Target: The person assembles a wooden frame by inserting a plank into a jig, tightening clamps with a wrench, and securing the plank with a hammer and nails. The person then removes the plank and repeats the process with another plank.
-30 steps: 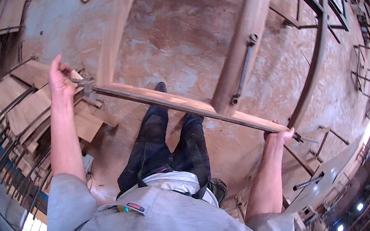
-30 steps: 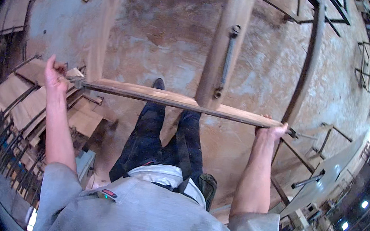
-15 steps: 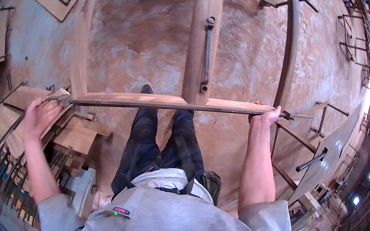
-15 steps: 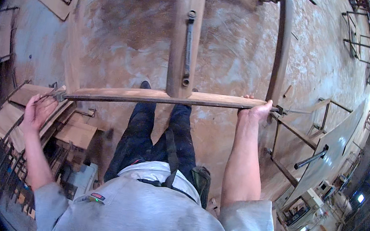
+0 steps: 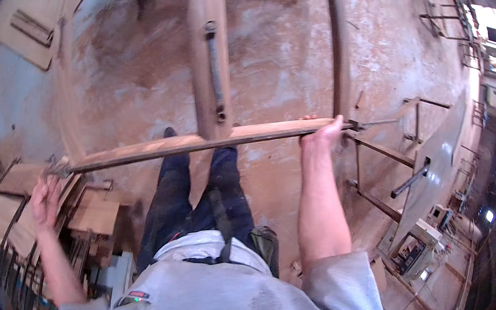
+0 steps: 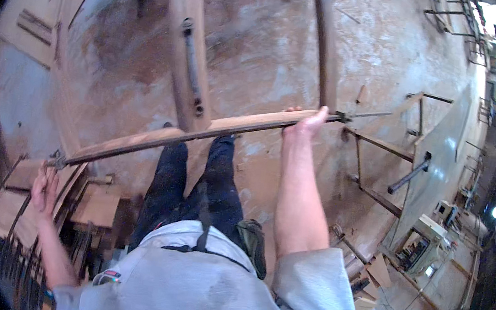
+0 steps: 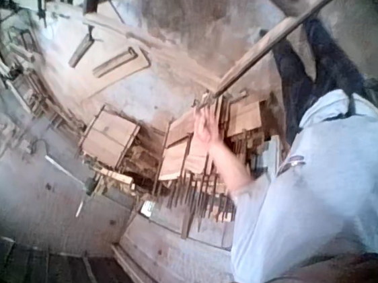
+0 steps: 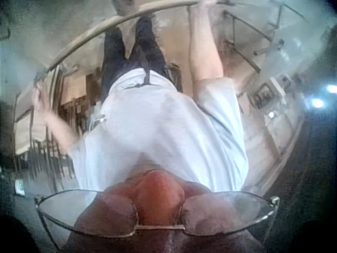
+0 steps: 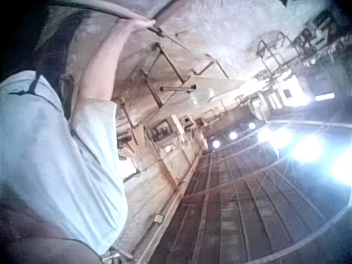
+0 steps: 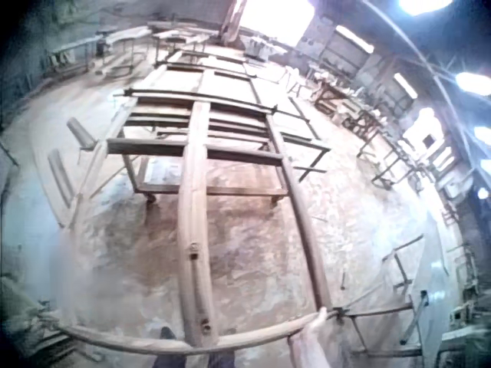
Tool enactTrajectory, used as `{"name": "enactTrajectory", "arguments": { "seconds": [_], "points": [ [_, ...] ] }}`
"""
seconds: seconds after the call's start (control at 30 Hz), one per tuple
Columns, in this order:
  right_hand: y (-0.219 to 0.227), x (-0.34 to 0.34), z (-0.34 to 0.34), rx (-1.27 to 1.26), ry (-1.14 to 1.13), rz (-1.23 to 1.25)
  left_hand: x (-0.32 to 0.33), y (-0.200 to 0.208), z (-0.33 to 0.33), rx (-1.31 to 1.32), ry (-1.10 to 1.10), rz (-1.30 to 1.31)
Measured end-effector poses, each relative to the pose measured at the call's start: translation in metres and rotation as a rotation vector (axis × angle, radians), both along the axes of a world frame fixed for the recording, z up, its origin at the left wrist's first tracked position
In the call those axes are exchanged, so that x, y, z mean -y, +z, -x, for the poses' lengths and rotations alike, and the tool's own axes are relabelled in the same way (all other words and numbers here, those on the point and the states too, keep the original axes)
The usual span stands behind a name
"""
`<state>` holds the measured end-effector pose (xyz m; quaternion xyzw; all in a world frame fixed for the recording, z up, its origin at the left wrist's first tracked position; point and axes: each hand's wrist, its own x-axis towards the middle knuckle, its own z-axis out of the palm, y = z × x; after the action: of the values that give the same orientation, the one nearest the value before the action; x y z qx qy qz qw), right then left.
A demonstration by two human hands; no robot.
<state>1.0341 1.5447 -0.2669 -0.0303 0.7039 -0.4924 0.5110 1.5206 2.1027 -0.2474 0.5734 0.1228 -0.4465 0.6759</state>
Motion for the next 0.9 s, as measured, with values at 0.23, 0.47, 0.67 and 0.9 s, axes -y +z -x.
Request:
{"name": "enactTrajectory", "arguments": {
  "seconds": [0.23, 0.47, 0.67, 0.9],
  "points": [
    [0.012, -0.003, -0.024, 0.118, -0.027, -0.007, 0.076, 0.035, -0.022, -0.029, -0.495, -0.814],
    [0.011, -0.006, -0.023, 0.079, -0.020, -0.001, 0.018, -0.037, -0.023, 0.278, -0.266, -0.817],
    [0.008, -0.007, -0.017, 0.086, 0.059, -0.004, -0.015, -0.103, -0.004, 0.618, 0.045, -0.534],
    [0.005, -0.005, -0.013, 0.051, 0.085, 0.006, 0.022, -0.068, 0.018, 0.599, -0.015, -0.541]
  ]
}}
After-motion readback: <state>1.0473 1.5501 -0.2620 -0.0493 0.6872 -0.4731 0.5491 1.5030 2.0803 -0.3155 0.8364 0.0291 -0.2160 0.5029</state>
